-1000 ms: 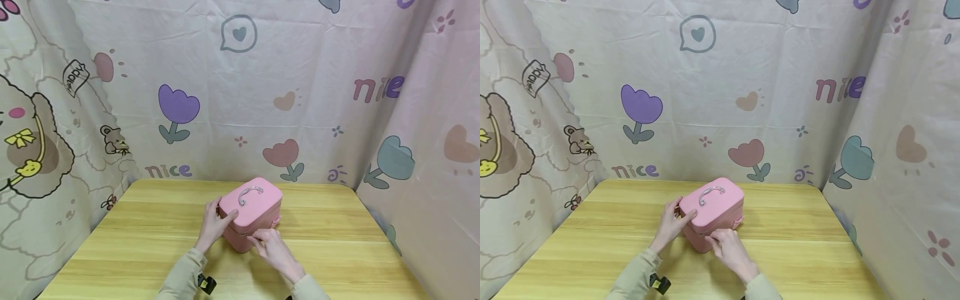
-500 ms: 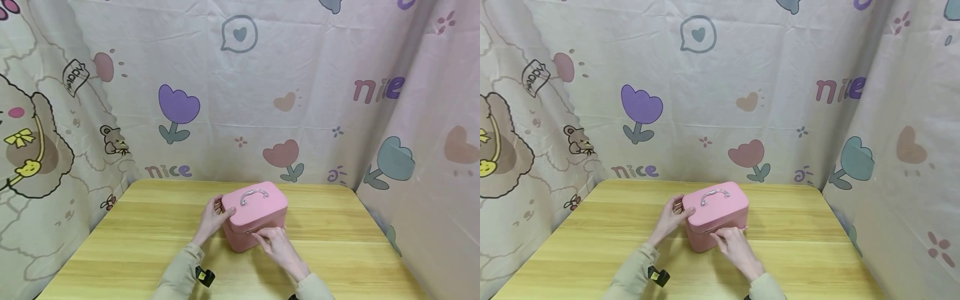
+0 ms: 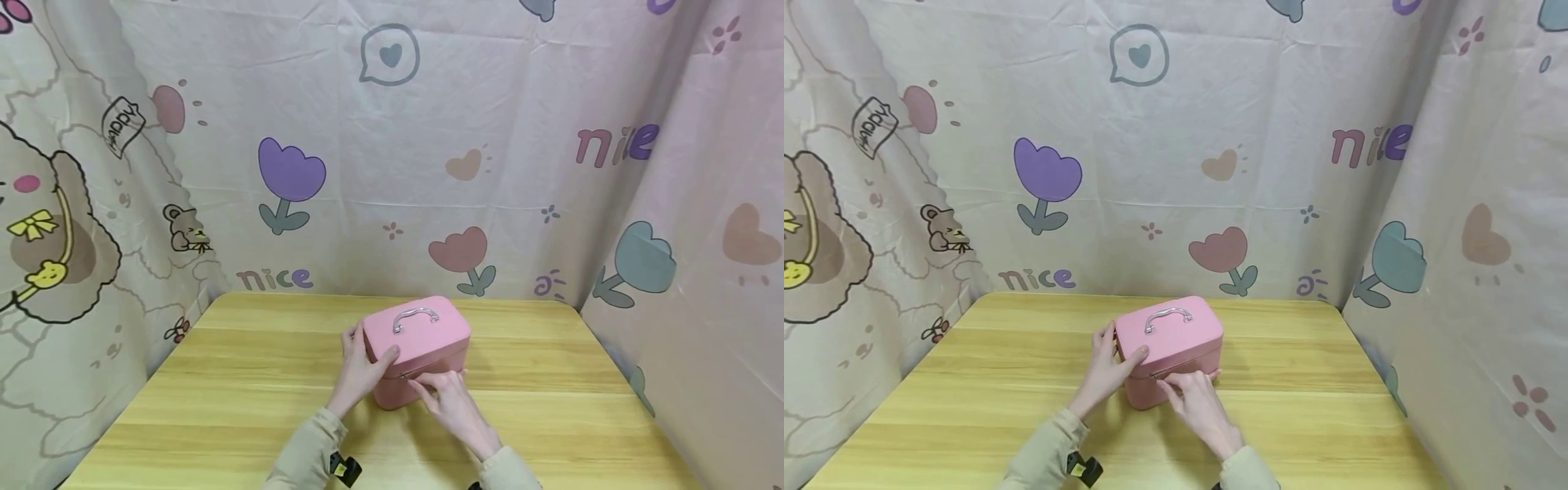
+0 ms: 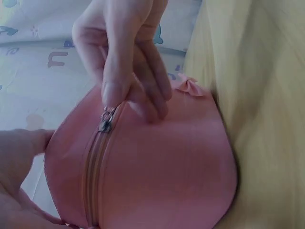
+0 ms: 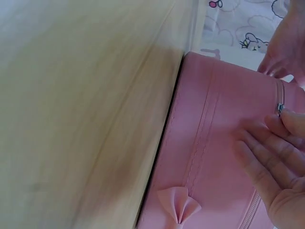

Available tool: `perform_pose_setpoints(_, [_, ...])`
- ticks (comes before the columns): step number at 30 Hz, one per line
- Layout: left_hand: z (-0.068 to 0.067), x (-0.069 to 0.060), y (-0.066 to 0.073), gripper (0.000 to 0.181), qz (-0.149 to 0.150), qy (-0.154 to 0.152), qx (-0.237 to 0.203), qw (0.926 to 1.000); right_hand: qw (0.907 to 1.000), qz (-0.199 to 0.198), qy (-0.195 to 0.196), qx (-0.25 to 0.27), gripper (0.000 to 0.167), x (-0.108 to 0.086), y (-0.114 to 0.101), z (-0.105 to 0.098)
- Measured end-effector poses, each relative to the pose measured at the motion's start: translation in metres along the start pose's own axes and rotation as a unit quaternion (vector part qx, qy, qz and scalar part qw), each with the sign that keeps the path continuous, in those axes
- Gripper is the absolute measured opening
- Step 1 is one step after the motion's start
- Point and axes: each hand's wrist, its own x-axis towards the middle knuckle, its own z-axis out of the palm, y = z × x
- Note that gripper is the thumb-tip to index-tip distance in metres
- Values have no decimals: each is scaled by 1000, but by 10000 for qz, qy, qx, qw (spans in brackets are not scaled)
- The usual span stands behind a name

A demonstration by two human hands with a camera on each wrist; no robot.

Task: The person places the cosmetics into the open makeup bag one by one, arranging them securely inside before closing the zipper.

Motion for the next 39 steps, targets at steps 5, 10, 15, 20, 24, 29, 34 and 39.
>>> perform_pose_setpoints(5, [1,3,-2,83,143,-80,-399,9991,9995,-96,213,-230,8,3,-4,3])
perform_pose_setpoints(10, [0,11,-6,74,262,-287,-967,9946,9977,-42,381,-556,9,7,-9,7])
perform_pose_setpoints(15, [-4,16,-9,71,352,-445,-1125,9920,9969,80,372,-692,14,11,-12,10])
perform_pose_setpoints(20, [-7,20,-13,71,325,-570,-1271,9897,9959,69,420,-798,17,13,-13,13])
perform_pose_setpoints(24, [-9,22,-15,71,370,-621,-1320,9886,9948,-17,484,-896,18,13,-13,14])
perform_pose_setpoints(29, [-9,23,-16,69,423,-672,-1300,9883,9941,-51,504,-959,24,12,-13,12])
perform_pose_setpoints(34, [-9,22,-16,69,382,-695,-1287,9885,9949,56,471,-888,24,10,-10,7])
perform_pose_setpoints(39, [-10,23,-17,70,285,-719,-1335,9880,9952,36,541,-817,19,7,-2,2])
